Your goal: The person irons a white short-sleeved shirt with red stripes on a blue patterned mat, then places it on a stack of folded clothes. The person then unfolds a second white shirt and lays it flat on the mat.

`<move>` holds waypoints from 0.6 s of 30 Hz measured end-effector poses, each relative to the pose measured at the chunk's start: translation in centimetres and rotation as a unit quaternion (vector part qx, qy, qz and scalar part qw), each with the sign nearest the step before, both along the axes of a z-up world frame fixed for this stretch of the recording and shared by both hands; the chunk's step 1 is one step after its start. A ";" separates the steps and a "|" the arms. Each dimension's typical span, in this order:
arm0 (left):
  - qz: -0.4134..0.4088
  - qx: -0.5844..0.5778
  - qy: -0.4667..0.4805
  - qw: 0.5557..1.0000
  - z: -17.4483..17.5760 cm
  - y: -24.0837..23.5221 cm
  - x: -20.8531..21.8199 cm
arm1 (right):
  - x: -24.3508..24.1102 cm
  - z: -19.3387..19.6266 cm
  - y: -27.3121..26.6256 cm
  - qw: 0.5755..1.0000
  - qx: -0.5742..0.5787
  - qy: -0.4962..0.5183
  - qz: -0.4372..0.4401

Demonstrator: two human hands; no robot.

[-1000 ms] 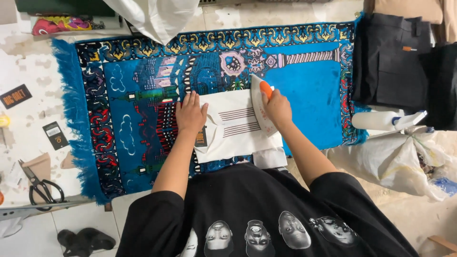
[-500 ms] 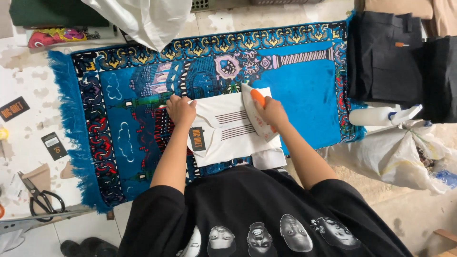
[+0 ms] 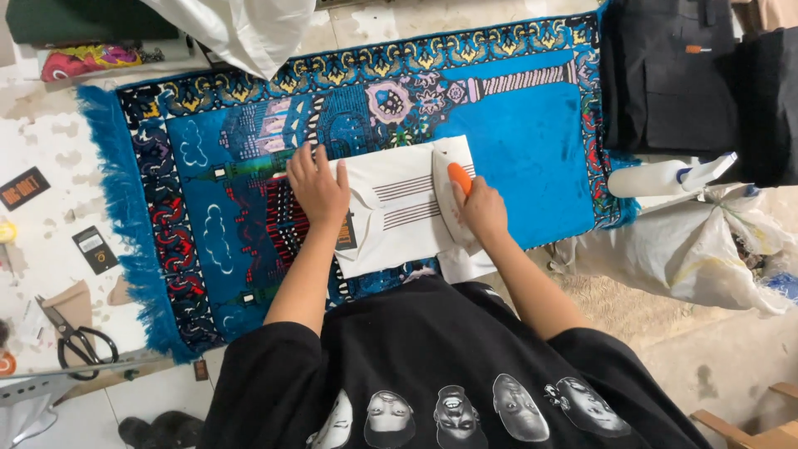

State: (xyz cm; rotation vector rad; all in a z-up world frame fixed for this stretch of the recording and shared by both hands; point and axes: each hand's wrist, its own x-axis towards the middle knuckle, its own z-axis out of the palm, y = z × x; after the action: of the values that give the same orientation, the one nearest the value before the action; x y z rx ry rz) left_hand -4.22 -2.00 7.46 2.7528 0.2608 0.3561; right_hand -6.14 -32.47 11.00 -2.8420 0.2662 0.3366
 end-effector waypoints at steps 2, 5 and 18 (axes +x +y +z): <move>-0.054 0.013 -0.042 0.998 0.6 -1.9 -3.3 | 1.5 -1.3 -1.5 1.000 -0.009 -0.023 -0.002; -0.136 0.017 -0.078 0.988 1.1 -3.5 -8.9 | 3.4 -3.0 -3.6 0.997 -0.022 -0.068 -0.009; -0.211 0.070 -0.159 0.962 -2.7 -5.7 -20.2 | 4.1 0.0 -16.9 0.984 0.000 -0.152 -0.087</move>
State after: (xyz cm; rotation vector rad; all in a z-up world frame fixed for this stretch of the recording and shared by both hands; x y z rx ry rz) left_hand -24.43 -7.71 4.77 2.7314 -0.4426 0.7052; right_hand -2.08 -49.36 10.99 -2.7910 0.4453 -0.1336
